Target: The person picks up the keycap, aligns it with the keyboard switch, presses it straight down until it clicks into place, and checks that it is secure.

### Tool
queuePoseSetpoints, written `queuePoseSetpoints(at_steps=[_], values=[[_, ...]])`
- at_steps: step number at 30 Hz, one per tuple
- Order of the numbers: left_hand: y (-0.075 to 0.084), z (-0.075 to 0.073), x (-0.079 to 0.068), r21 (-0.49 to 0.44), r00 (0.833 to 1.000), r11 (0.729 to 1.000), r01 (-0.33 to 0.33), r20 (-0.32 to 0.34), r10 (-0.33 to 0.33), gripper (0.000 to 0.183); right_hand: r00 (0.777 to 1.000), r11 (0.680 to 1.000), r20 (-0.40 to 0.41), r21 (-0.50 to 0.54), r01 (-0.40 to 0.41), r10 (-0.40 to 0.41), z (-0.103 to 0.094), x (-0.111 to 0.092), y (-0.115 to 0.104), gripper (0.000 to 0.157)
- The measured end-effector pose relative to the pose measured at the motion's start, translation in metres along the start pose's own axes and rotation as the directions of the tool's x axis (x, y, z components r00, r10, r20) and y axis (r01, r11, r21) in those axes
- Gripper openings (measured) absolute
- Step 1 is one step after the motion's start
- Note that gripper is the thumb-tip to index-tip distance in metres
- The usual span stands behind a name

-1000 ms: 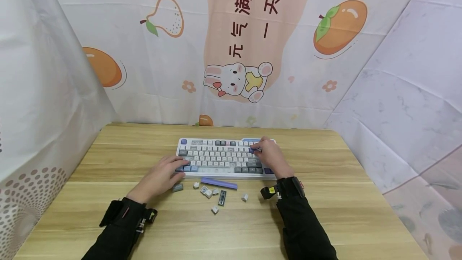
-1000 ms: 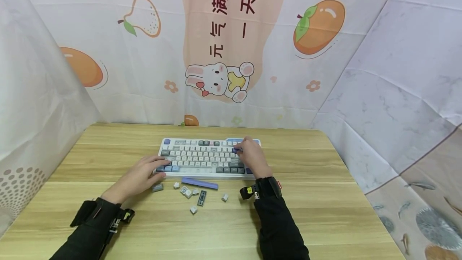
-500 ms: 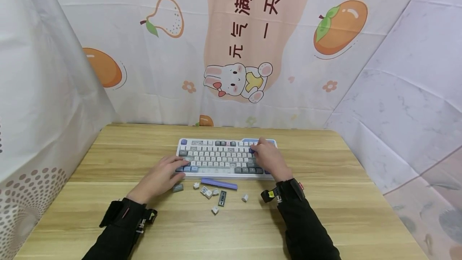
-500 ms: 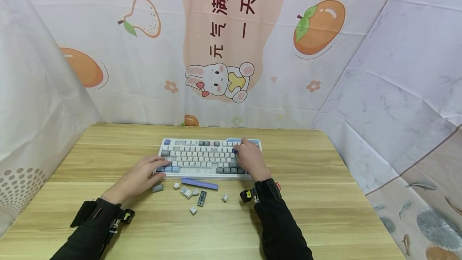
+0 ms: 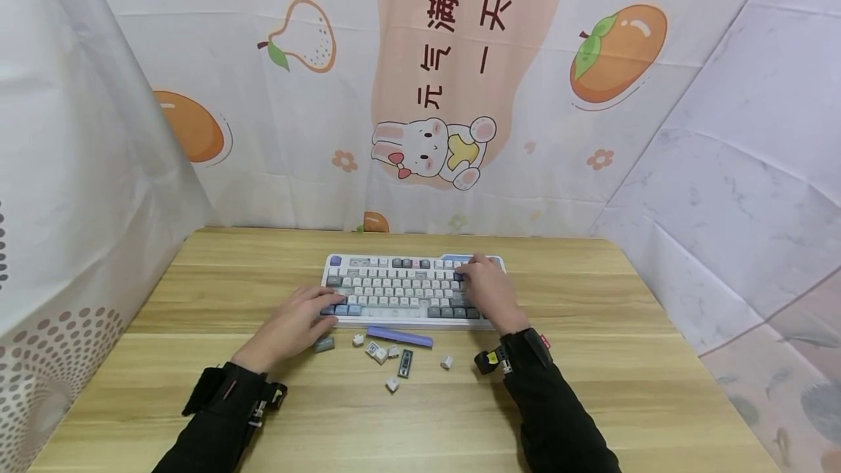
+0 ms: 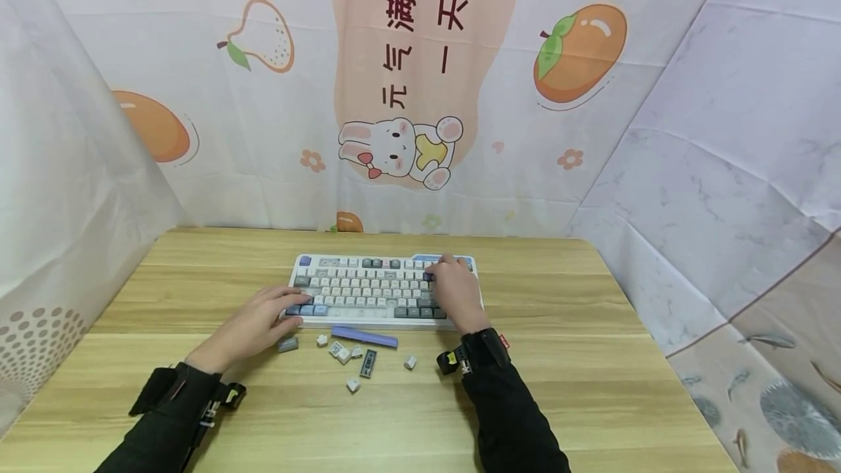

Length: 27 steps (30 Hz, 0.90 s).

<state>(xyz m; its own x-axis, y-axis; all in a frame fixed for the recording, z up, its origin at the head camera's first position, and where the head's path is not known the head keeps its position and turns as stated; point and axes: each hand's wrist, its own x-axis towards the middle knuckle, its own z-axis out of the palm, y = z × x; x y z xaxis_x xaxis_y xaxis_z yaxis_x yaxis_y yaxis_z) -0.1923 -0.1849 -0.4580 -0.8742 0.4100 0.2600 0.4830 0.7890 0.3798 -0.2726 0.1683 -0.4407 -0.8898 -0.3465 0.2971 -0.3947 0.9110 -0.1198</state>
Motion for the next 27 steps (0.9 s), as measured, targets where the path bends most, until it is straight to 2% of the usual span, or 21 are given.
queuePoseSetpoints(at_steps=[3,13,27], values=[[-0.0002,0.0006,0.0003,0.000,1.000,1.000,0.000,0.002,0.000,0.038,1.000,0.999,-0.011,0.033,-0.020,0.020,0.0028,0.0006,0.0040,0.020],[0.0002,0.0007,-0.0006,-0.004,1.000,1.000,0.009,0.007,-0.009,0.038,0.994,0.992,0.048,0.077,-0.098,0.095,0.0002,0.0027,0.0064,0.021],[0.0007,0.0002,-0.0006,0.006,1.000,1.000,0.007,0.003,-0.007,0.038,0.992,0.991,0.058,0.066,-0.118,0.114,-0.0016,0.0035,0.0032,0.023]])
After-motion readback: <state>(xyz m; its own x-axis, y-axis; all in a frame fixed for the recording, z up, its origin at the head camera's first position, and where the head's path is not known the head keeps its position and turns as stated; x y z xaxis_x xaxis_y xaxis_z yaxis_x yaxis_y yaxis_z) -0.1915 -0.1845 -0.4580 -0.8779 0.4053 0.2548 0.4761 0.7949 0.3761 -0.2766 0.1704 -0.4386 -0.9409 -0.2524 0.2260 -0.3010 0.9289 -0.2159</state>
